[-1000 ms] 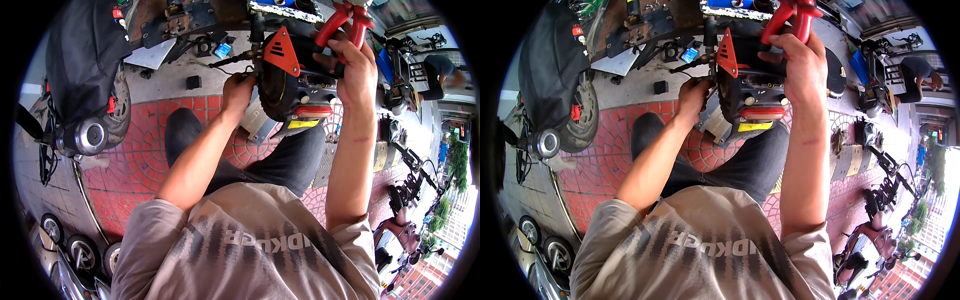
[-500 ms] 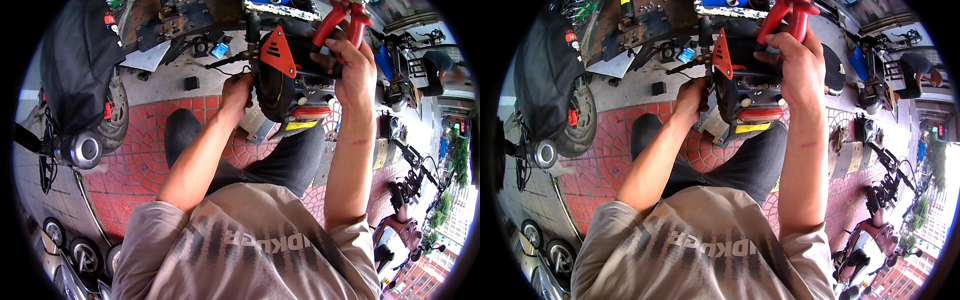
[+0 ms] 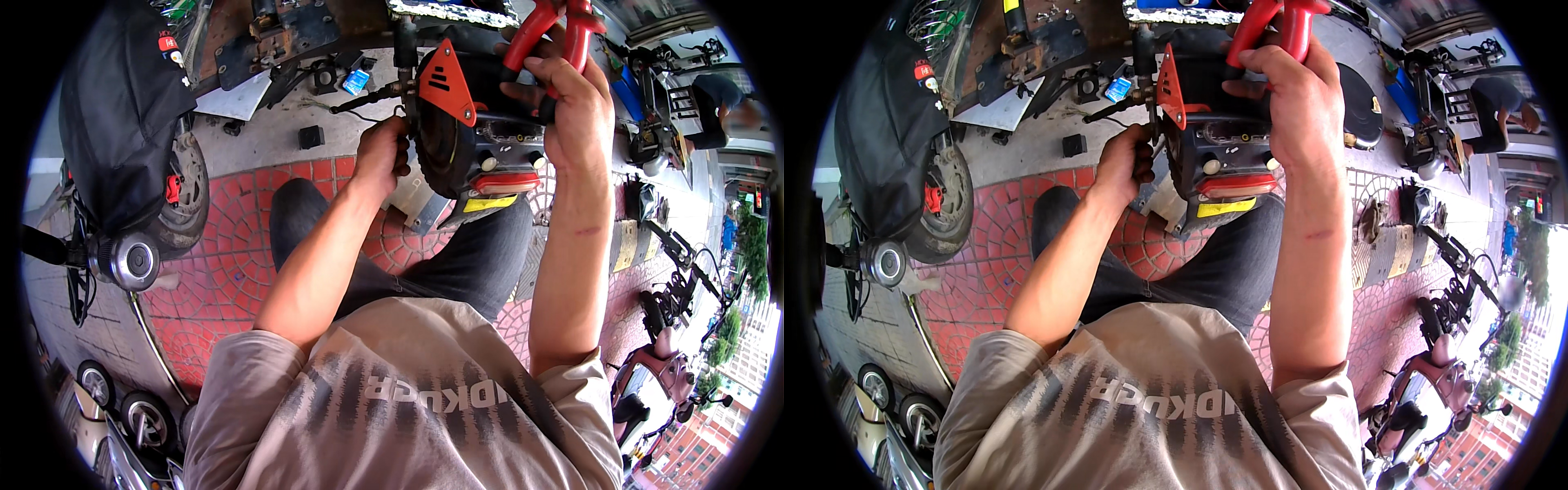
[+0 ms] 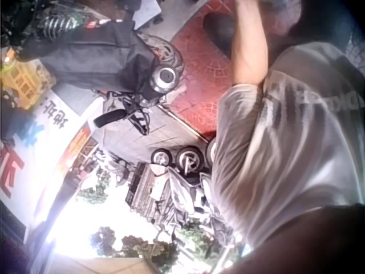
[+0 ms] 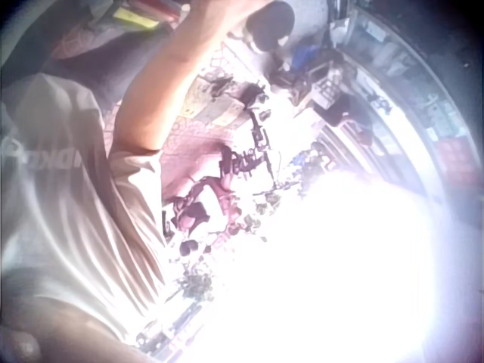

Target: The person works on the internal wiring and structural components of an electric scooter using pliers and a wrench, then walks into a workshop to retrieve another tool.

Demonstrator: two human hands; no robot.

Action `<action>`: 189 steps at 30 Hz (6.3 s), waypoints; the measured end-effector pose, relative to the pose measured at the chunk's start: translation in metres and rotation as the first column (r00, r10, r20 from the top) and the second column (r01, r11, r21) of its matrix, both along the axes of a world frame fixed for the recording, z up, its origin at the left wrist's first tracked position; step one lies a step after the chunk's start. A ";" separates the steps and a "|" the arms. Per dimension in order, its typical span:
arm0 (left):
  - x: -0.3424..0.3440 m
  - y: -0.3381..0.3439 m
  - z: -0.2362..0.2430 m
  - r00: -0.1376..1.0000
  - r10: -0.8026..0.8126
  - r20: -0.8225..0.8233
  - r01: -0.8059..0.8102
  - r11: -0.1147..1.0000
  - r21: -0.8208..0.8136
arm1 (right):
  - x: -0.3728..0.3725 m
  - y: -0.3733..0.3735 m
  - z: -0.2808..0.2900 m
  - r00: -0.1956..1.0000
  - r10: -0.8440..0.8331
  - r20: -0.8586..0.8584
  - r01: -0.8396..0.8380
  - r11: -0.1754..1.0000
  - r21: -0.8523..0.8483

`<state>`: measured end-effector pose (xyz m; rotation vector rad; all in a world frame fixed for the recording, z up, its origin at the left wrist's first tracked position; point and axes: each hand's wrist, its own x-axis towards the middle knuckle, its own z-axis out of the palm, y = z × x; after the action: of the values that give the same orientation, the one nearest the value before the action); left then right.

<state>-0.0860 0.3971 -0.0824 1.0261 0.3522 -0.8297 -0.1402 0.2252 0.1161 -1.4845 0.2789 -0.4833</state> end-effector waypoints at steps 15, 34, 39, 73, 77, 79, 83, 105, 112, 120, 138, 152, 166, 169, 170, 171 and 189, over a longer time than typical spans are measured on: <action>-0.011 0.006 -0.006 0.998 0.060 -0.036 -0.065 0.988 -0.140 | -0.001 0.003 0.002 0.998 -0.034 -0.047 0.031 0.997 -0.077; -0.002 0.011 0.005 0.966 -0.024 -0.257 -0.032 0.977 -0.212 | 0.000 0.001 -0.001 1.000 -0.014 0.004 0.014 1.000 0.002; -0.006 0.010 -0.026 0.993 0.012 -0.121 -0.022 0.996 -0.083 | -0.002 0.004 0.003 0.999 -0.029 -0.043 0.027 0.998 -0.052; -0.039 -0.098 0.194 0.275 -0.202 0.940 0.113 0.978 0.177 | -0.090 -0.189 -0.226 0.854 -0.446 -0.267 0.341 0.869 -0.359; -0.037 -0.095 0.194 0.308 -0.217 0.926 0.142 0.973 0.181 | -0.084 -0.111 -0.029 0.992 0.125 0.019 -0.126 0.990 0.065; -0.037 -0.094 0.194 0.326 -0.226 0.918 0.155 0.971 0.184 | -0.078 -0.088 -0.005 0.977 0.192 0.096 -0.194 0.981 0.015; -0.033 -0.099 0.197 0.343 -0.241 0.908 0.211 0.962 0.176 | -0.069 -0.081 -0.002 0.987 0.104 0.126 -0.087 0.988 -0.130; -0.005 -0.082 0.194 0.765 0.051 0.642 0.324 0.831 -0.452 | -0.042 -0.013 -0.009 0.928 -0.345 0.141 0.363 0.923 -0.132; -0.006 -0.086 0.186 0.609 0.115 0.785 0.238 0.917 -0.320 | -0.043 -0.001 0.005 0.955 -0.225 0.192 0.204 0.971 0.123; -0.023 -0.091 0.184 0.052 0.149 0.988 -0.275 0.953 -0.129 | -0.047 -0.011 -0.002 0.930 -0.230 0.285 0.207 0.972 0.109; -0.021 -0.083 0.184 0.253 0.219 0.942 -0.103 0.975 -0.199 | -0.054 -0.039 0.013 0.986 -0.125 0.106 0.162 0.832 -0.530; -0.017 -0.082 0.192 0.601 0.303 0.740 -0.060 0.940 -0.336 | -0.054 -0.002 0.012 0.977 0.022 0.210 0.120 0.761 -0.638; -0.017 -0.084 0.186 0.406 0.214 0.889 -0.070 0.977 -0.203 | -0.030 -0.046 -0.017 0.984 0.026 0.178 -0.025 1.000 -0.008; -0.018 -0.084 0.193 0.430 0.158 0.889 -0.173 0.981 -0.090 | -0.024 -0.034 -0.010 0.996 -0.064 0.065 0.066 0.997 -0.029; -0.019 -0.086 0.197 0.437 0.133 0.890 -0.211 0.977 -0.043 | -0.024 -0.027 -0.002 0.993 -0.119 0.013 0.119 0.992 -0.038; -0.018 -0.088 0.201 0.527 0.102 0.844 -0.190 0.982 0.000 | -0.024 -0.027 0.011 0.994 -0.081 -0.073 0.082 0.997 0.011; -0.117 0.075 0.272 0.780 -0.615 -0.111 0.525 0.549 0.650 | -0.546 -0.025 0.127 -0.232 -0.158 -0.960 -0.218 0.970 -0.107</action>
<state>-0.2031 0.4722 0.1894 1.9265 0.1800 -1.2668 -0.6859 0.1999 0.2428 -1.8014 1.5869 1.0693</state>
